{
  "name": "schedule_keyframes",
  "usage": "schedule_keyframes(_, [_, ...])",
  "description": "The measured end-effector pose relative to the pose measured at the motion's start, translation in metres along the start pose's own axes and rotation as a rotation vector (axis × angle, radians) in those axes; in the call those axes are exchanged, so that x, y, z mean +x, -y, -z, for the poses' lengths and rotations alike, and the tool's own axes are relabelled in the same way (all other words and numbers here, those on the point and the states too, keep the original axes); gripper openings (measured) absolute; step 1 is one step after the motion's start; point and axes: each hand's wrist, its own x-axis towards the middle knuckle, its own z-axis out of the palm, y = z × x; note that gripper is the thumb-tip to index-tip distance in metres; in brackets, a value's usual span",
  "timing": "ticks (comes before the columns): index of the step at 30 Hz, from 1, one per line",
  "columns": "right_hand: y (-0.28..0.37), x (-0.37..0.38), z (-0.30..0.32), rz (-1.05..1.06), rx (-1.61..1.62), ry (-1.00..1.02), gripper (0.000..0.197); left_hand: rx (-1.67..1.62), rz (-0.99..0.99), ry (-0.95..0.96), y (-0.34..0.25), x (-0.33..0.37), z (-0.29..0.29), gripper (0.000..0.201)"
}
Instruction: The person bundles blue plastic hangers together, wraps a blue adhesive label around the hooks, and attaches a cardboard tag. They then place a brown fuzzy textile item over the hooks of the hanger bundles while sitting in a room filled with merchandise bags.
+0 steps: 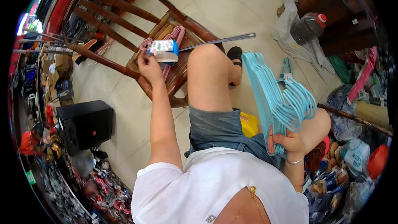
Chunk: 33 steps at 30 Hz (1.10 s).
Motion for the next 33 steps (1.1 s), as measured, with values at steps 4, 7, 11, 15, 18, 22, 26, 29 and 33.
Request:
schedule_keyframes(4, [0.002,-0.003,-0.006,0.012,0.017,0.086,0.018,0.013,-0.140,0.081,-0.067,0.003,-0.031,0.028])
schedule_keyframes(7, [-0.006,-0.006,0.000,0.031,-0.005,0.172,0.020,0.192,-0.323,0.140,-0.119,-0.017,-0.070,0.033])
schedule_keyframes(11, [-0.013,-0.012,-0.001,-0.030,0.092,0.196,0.024,0.080,-0.324,0.315,-0.112,-0.043,-0.112,0.024])
schedule_keyframes(15, [-0.015,-0.010,-0.006,0.006,0.074,0.247,0.024,-0.036,-0.099,0.529,-0.115,-0.074,-0.134,0.020])
schedule_keyframes(18, [-0.012,-0.012,-0.004,-0.130,0.005,0.236,0.019,-0.071,-0.038,0.578,-0.115,-0.089,-0.140,0.020])
schedule_keyframes(22, [-0.005,-0.008,-0.014,-0.111,-0.012,0.245,0.014,-0.278,0.298,0.678,-0.115,-0.092,-0.140,0.021])
schedule_keyframes(26, [-0.009,-0.007,-0.008,-0.086,-0.028,0.243,0.014,-0.346,0.715,0.770,-0.174,-0.096,-0.128,0.021])
schedule_keyframes(29, [-0.013,-0.004,-0.007,-0.045,-0.029,0.197,0.015,-0.286,0.581,0.836,-0.179,-0.099,-0.118,0.027])
schedule_keyframes(33, [-0.012,0.001,-0.005,-0.040,-0.083,0.172,0.018,-0.237,0.396,0.853,-0.168,-0.106,-0.111,0.025])
